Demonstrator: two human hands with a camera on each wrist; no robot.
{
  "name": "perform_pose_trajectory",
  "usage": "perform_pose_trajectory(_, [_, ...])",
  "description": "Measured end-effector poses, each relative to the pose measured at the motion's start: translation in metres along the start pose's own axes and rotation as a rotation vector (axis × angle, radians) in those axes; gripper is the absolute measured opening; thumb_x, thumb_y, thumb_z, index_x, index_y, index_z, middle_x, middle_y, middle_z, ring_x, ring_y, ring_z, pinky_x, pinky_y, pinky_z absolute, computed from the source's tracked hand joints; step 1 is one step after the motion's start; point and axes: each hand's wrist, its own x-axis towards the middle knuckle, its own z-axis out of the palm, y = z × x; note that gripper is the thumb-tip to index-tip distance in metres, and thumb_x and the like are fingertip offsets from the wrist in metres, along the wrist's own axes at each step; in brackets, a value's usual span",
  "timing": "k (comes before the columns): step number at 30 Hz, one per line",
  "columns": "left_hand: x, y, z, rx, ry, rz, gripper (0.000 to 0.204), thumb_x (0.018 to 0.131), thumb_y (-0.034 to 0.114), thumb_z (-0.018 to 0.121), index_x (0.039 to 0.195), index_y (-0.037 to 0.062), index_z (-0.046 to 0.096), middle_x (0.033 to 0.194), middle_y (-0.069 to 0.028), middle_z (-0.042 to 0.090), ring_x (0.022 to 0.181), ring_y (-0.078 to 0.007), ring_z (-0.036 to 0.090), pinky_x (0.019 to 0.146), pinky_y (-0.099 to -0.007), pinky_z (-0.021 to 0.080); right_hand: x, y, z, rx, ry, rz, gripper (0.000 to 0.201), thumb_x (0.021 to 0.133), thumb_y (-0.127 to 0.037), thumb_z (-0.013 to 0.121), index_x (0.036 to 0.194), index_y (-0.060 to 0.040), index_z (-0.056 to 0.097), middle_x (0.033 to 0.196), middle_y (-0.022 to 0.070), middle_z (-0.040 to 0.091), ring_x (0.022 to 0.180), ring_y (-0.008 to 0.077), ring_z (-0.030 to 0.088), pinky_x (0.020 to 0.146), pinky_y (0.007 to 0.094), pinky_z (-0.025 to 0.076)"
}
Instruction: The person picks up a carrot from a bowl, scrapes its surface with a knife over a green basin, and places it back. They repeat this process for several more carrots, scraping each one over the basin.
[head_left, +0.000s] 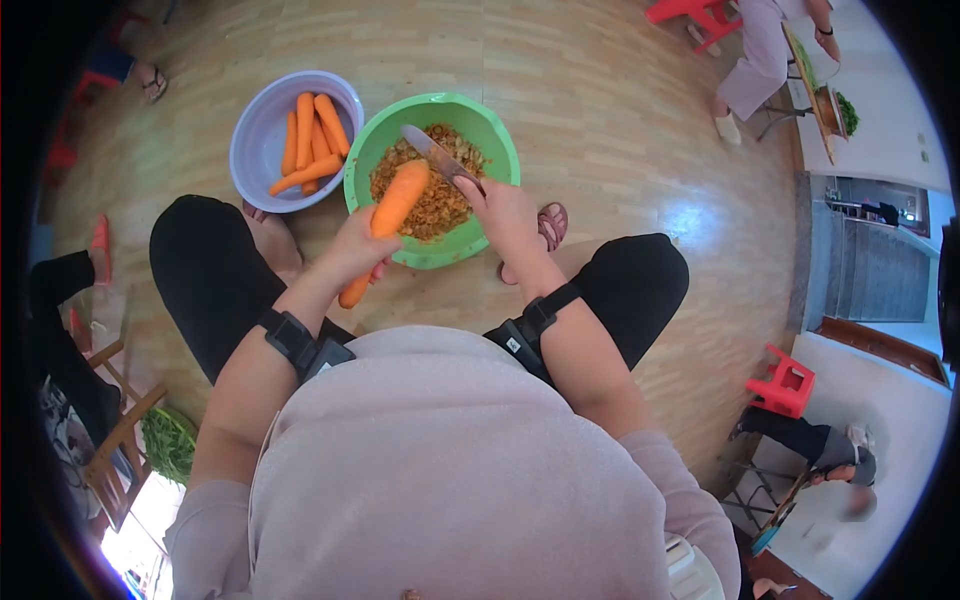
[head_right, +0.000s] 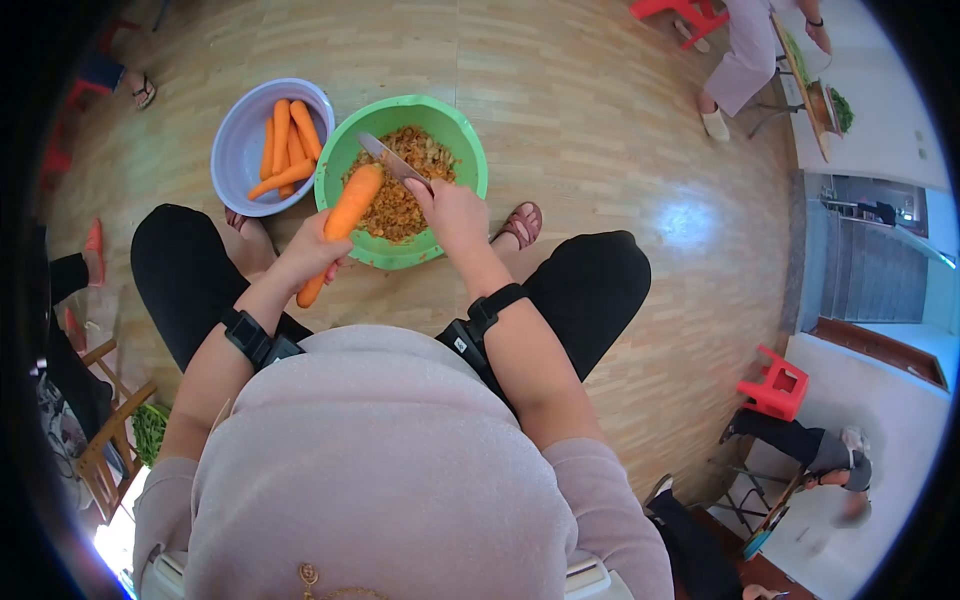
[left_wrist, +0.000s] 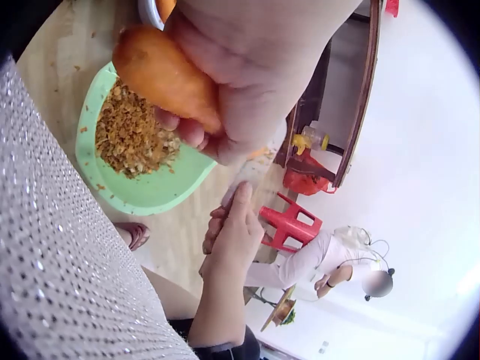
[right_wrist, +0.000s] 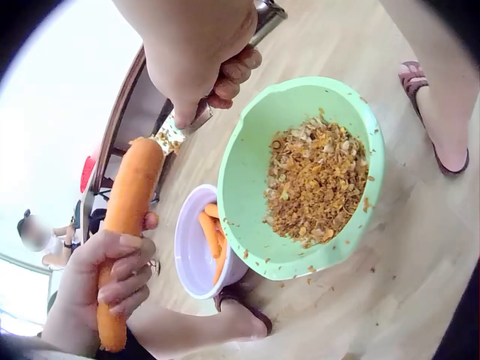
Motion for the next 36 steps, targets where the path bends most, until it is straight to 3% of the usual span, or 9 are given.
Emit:
perform_pose_trajectory(5, [0.007,-0.007,-0.002,-0.021,0.086,-0.058,0.033,0.077,0.005,0.056,0.107,0.0027,0.044,0.062,-0.0037,0.049,0.039,-0.0103,0.045,0.035,-0.0255,0.039,-0.004,-0.016,-0.004,0.097,0.015,-0.017,0.051,0.090,-0.050,0.047,0.072,-0.0060,0.065,0.061,0.0179,0.060,0.058,0.0361,0.061,0.053,0.0436,0.049])
perform_pose_trajectory(7, [0.005,-0.005,0.000,-0.009,0.097,-0.066,0.032,0.077,0.005,0.056,0.107,0.0026,0.044,0.062,-0.0036,0.049,0.039,-0.0105,0.045,0.035,-0.0256,0.038,-0.011,-0.025,0.002,0.199,0.008,-0.229,0.051,0.089,-0.051,0.048,0.071,-0.0057,0.065,0.060,0.0178,0.060,0.057,0.0358,0.061,0.052,0.0434,0.049])
perform_pose_trajectory(10, [0.009,-0.012,-0.002,0.011,0.098,-0.073,0.034,0.077,0.006,0.057,0.108,0.0026,0.043,0.063,-0.0043,0.049,0.040,-0.0116,0.046,0.035,-0.0269,0.039,-0.017,-0.034,0.000,0.072,-0.100,-0.259,0.051,0.089,-0.051,0.049,0.070,-0.0060,0.065,0.060,0.0169,0.060,0.057,0.0344,0.062,0.052,0.0433,0.049])
perform_pose_trajectory(13, [0.011,-0.019,-0.004,0.056,0.065,-0.088,0.038,0.077,0.006,0.057,0.111,0.0028,0.042,0.063,-0.0046,0.049,0.040,-0.0122,0.047,0.036,-0.0273,0.039,-0.004,-0.017,0.009,-0.019,-0.046,-0.102,0.051,0.088,-0.051,0.049,0.070,-0.0066,0.065,0.059,0.0159,0.061,0.057,0.0331,0.062,0.053,0.0432,0.049])
perform_pose_trajectory(16, [0.010,-0.020,-0.005,0.075,0.050,-0.093,0.041,0.077,0.005,0.055,0.115,0.0028,0.040,0.063,-0.0047,0.049,0.039,-0.0121,0.046,0.035,-0.0266,0.038,-0.004,-0.010,0.009,-0.031,-0.049,-0.095,0.050,0.089,-0.051,0.049,0.070,-0.0068,0.065,0.059,0.0154,0.061,0.057,0.0329,0.062,0.053,0.0431,0.049])
perform_pose_trajectory(26, [0.009,-0.016,-0.002,0.073,0.092,-0.076,0.042,0.077,0.004,0.056,0.116,0.0031,0.041,0.063,-0.0050,0.050,0.039,-0.0123,0.046,0.035,-0.0269,0.038,-0.019,-0.033,0.005,0.089,-0.094,-0.266,0.050,0.088,-0.050,0.050,0.068,-0.0067,0.064,0.058,0.0160,0.060,0.056,0.0339,0.061,0.051,0.0425,0.049])
perform_pose_trajectory(29, [0.012,-0.020,-0.003,0.003,0.075,-0.079,0.043,0.077,0.004,0.056,0.117,0.0025,0.041,0.063,-0.0045,0.050,0.038,-0.0117,0.046,0.034,-0.0267,0.038,-0.014,-0.019,0.015,0.107,-0.083,-0.222,0.052,0.088,-0.052,0.049,0.069,-0.0059,0.065,0.060,0.0167,0.060,0.057,0.0344,0.061,0.052,0.0431,0.049])
perform_pose_trajectory(31, [0.009,-0.017,-0.002,0.017,0.043,-0.079,0.043,0.077,0.005,0.056,0.117,0.0024,0.041,0.063,-0.0043,0.050,0.038,-0.0114,0.046,0.034,-0.0265,0.038,-0.002,-0.006,0.017,0.014,-0.040,-0.070,0.054,0.089,-0.052,0.048,0.069,-0.0052,0.064,0.061,0.0174,0.061,0.058,0.0351,0.061,0.053,0.0440,0.049])
perform_pose_trajectory(36, [0.009,-0.015,-0.004,0.018,0.030,-0.046,0.040,0.077,0.005,0.057,0.114,0.0026,0.042,0.063,-0.0039,0.049,0.038,-0.0108,0.045,0.035,-0.0261,0.038,0.000,-0.003,0.009,0.046,-0.032,-0.029,0.054,0.090,-0.052,0.046,0.069,-0.0045,0.064,0.062,0.0181,0.061,0.060,0.0354,0.062,0.055,0.0447,0.049])
